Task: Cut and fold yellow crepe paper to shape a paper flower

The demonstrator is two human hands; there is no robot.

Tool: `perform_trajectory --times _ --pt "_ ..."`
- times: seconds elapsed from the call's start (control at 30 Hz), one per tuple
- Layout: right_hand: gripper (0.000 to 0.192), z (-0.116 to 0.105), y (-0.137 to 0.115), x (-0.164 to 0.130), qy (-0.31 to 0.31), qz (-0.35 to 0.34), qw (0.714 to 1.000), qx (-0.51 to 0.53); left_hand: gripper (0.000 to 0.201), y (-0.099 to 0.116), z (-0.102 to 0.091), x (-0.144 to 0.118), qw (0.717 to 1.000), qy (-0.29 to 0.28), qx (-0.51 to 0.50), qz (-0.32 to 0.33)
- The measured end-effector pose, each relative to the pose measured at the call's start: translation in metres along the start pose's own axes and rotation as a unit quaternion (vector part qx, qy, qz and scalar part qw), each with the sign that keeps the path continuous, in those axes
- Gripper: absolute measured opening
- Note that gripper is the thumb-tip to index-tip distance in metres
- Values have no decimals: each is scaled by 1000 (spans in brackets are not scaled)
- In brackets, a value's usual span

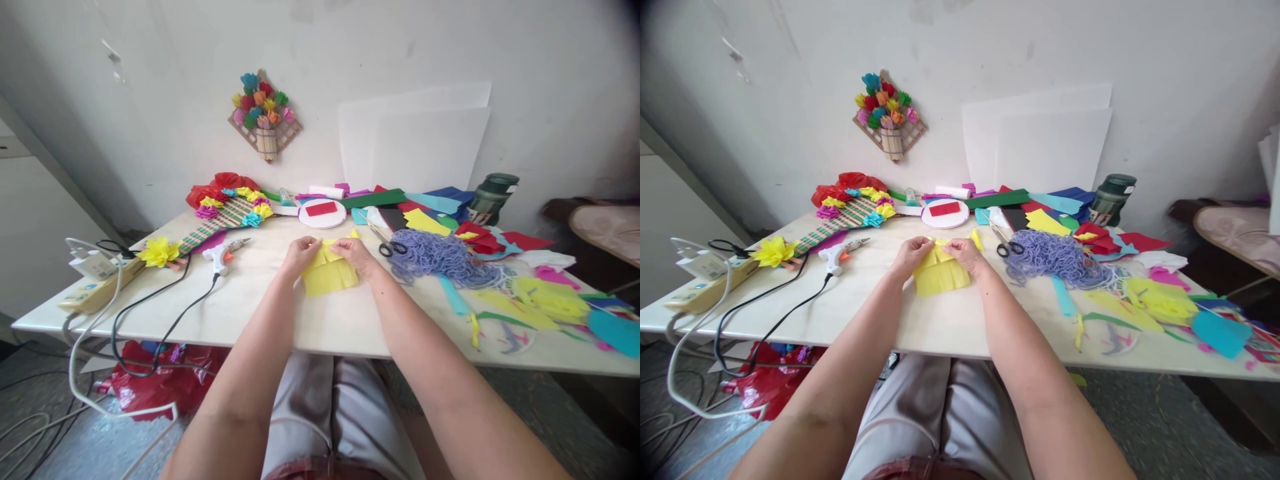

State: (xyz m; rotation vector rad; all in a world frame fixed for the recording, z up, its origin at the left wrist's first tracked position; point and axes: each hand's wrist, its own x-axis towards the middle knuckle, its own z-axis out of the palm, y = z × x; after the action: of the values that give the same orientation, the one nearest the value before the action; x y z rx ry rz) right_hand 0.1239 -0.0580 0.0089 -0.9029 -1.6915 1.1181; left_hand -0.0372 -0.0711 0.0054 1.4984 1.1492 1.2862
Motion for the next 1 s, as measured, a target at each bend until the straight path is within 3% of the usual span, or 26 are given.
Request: perform_trajectory --times 0.43,0.7,0.83,1.0 --pt "27 2 2 2 0 -6 999 -51 33 -6 1 6 992 2 115 51" --pt "25 0 6 4 13 25 1000 2 32 -7 0 10 995 85 51 21" --pt "24 0 8 5 35 41 999 0 32 -4 1 8 998 67 14 -5" --pt "24 -1 3 2 11 46 996 70 33 -5 0 8 997 75 8 -7"
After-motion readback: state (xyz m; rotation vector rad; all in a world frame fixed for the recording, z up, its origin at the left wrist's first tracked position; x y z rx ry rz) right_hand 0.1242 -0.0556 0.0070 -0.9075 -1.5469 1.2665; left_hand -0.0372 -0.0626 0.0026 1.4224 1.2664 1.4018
